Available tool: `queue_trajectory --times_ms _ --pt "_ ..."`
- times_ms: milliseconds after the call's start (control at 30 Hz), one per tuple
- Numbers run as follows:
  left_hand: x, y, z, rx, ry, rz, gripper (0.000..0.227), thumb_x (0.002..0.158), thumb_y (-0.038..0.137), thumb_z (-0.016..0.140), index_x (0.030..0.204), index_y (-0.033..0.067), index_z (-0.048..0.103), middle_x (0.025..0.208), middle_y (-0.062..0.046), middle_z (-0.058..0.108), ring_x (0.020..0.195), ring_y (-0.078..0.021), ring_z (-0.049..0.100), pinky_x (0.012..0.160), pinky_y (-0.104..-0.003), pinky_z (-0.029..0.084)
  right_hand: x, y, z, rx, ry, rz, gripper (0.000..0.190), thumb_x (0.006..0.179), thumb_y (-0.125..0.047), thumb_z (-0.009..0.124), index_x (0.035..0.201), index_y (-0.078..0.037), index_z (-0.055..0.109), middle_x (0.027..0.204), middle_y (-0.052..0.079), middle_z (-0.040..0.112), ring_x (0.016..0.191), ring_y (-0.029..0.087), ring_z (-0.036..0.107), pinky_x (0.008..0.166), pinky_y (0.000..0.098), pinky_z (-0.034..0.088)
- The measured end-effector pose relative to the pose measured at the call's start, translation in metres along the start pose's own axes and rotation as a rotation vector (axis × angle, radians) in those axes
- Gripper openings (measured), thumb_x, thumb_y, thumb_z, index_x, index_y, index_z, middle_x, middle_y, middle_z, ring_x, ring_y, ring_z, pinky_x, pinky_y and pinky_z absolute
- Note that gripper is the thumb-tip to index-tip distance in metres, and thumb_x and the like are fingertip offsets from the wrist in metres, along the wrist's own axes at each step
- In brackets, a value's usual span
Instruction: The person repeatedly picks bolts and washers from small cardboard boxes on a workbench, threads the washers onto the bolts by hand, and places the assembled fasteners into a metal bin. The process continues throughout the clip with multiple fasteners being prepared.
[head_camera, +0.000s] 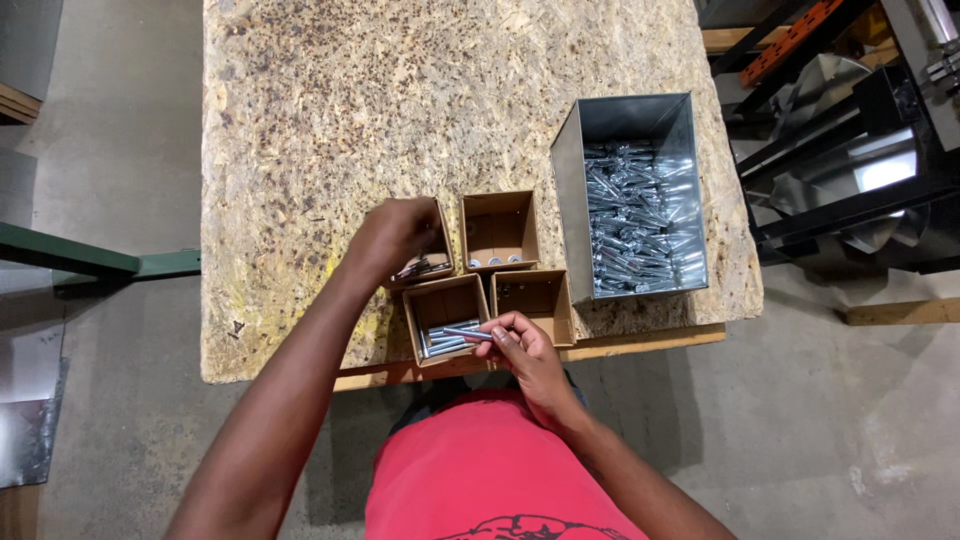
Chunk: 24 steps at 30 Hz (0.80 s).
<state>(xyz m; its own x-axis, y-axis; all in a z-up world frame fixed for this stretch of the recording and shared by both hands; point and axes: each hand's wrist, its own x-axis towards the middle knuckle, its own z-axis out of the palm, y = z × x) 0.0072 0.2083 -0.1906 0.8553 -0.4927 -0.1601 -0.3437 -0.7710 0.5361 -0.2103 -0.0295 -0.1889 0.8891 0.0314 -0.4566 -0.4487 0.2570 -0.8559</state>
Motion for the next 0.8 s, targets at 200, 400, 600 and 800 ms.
queue_trajectory --times_ms 200,400,600,800 --pt "-0.039 0.033 -0.039 -0.987 0.290 -0.027 0.035 0.110 0.002 0.083 0.143 -0.0002 0.072 0.124 -0.023 0.083 0.114 -0.0359 0.083 0.102 -0.051 0.073 -0.001 -0.006 0.001 0.080 -0.006 -0.028 0.035 0.120 -0.029 0.068 0.136 0.001 0.075 0.104 0.019 0.090 0.098 0.016 0.084 0.091 0.0242 0.064" --pt "-0.068 0.056 -0.038 -1.338 0.436 -0.026 0.048 0.111 0.015 0.081 0.152 -0.0039 0.064 0.124 -0.021 0.073 0.107 -0.0330 0.088 0.100 -0.046 0.077 0.002 -0.006 0.000 0.177 -0.031 -0.071 0.034 0.120 -0.025 0.068 0.140 0.003 0.071 0.099 0.021 0.086 0.099 0.027 0.088 0.092 0.0325 0.068" --pt "-0.084 0.079 -0.031 -1.451 0.541 0.004 0.048 0.113 0.017 0.079 0.153 -0.0071 0.067 0.127 -0.024 0.073 0.108 -0.0353 0.087 0.102 -0.047 0.077 -0.001 -0.017 0.011 0.279 -0.098 -0.132 0.041 0.117 -0.019 0.070 0.145 0.011 0.065 0.097 0.020 0.080 0.104 0.029 0.087 0.097 0.0435 0.075" --pt "-0.087 0.085 -0.012 -1.500 0.615 -0.007 0.039 0.111 0.015 0.082 0.142 -0.0076 0.075 0.125 -0.021 0.075 0.107 -0.0371 0.089 0.098 -0.047 0.078 0.000 -0.031 0.017 0.284 -0.071 -0.194 0.042 0.117 -0.020 0.072 0.144 0.012 0.064 0.096 0.019 0.078 0.100 0.028 0.085 0.092 0.0425 0.076"
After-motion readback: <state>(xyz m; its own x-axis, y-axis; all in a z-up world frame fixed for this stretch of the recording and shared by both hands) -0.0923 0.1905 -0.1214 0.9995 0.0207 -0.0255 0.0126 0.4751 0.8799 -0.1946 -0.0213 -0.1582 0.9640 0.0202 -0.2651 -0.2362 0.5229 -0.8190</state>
